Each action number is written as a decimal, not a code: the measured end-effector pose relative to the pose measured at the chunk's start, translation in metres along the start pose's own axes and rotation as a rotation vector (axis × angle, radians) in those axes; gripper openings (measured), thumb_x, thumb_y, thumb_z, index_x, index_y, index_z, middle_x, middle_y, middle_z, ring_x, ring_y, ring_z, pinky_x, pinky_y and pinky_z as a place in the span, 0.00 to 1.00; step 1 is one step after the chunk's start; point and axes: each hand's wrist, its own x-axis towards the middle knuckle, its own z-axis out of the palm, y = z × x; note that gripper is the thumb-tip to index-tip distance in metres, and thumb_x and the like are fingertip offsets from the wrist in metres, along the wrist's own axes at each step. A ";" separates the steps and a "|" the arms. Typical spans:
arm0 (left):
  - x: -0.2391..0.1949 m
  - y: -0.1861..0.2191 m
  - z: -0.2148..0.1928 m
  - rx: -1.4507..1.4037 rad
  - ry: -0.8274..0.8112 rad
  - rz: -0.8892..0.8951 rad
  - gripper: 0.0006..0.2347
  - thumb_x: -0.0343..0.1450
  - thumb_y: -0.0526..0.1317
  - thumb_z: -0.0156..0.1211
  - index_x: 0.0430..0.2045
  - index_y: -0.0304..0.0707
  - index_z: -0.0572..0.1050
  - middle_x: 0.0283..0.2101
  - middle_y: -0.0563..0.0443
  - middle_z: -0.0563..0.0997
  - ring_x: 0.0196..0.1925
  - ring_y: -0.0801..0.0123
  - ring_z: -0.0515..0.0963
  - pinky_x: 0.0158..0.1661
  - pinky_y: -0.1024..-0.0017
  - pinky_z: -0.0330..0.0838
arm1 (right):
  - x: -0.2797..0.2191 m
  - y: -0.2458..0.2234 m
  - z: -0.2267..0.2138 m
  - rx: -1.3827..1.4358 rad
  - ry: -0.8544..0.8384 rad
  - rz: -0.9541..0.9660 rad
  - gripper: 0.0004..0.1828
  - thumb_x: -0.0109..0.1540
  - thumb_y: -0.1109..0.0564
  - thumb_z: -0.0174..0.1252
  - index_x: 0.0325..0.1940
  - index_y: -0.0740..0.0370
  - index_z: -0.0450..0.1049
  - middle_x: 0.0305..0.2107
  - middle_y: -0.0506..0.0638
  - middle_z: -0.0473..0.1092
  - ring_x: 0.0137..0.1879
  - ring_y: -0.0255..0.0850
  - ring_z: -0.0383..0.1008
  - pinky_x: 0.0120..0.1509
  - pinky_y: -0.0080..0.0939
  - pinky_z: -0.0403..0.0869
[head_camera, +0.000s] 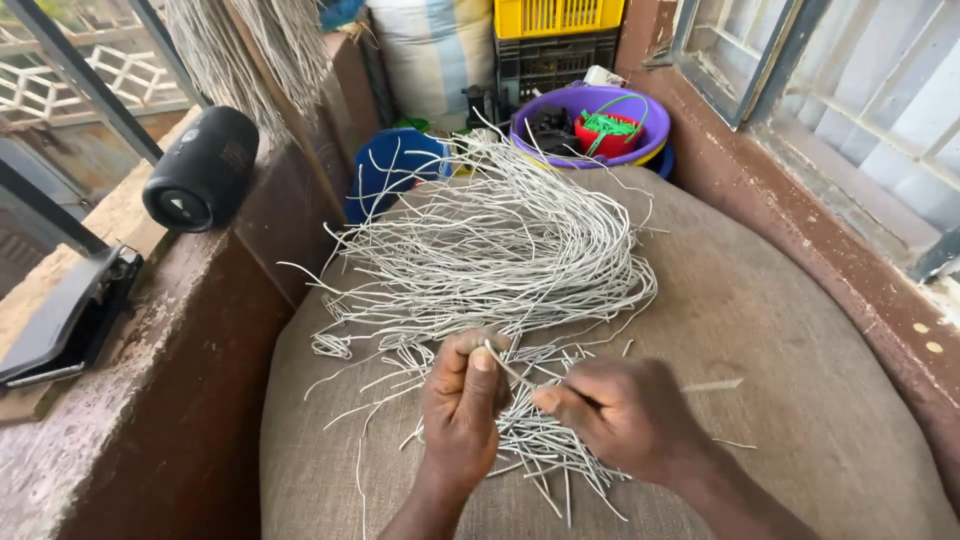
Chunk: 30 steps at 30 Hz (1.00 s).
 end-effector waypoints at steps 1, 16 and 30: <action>0.006 -0.001 -0.009 0.247 -0.057 0.093 0.10 0.83 0.41 0.48 0.46 0.38 0.77 0.24 0.59 0.66 0.23 0.78 0.61 0.23 0.75 0.57 | 0.002 -0.004 -0.017 0.036 0.202 -0.155 0.32 0.64 0.33 0.58 0.16 0.52 0.57 0.12 0.42 0.55 0.21 0.38 0.55 0.28 0.49 0.56; 0.008 0.001 0.004 0.063 0.001 -0.090 0.10 0.83 0.45 0.49 0.45 0.42 0.77 0.20 0.61 0.63 0.19 0.79 0.57 0.20 0.76 0.53 | 0.012 0.008 0.000 0.098 0.014 -0.046 0.32 0.66 0.31 0.58 0.17 0.52 0.64 0.13 0.41 0.58 0.21 0.35 0.59 0.28 0.46 0.59; 0.008 0.020 0.019 0.824 -0.556 0.170 0.14 0.82 0.45 0.48 0.46 0.41 0.82 0.27 0.53 0.79 0.21 0.66 0.77 0.24 0.66 0.68 | 0.029 0.027 -0.058 -0.109 -0.117 0.609 0.39 0.63 0.23 0.44 0.21 0.54 0.82 0.18 0.46 0.79 0.28 0.40 0.79 0.39 0.46 0.68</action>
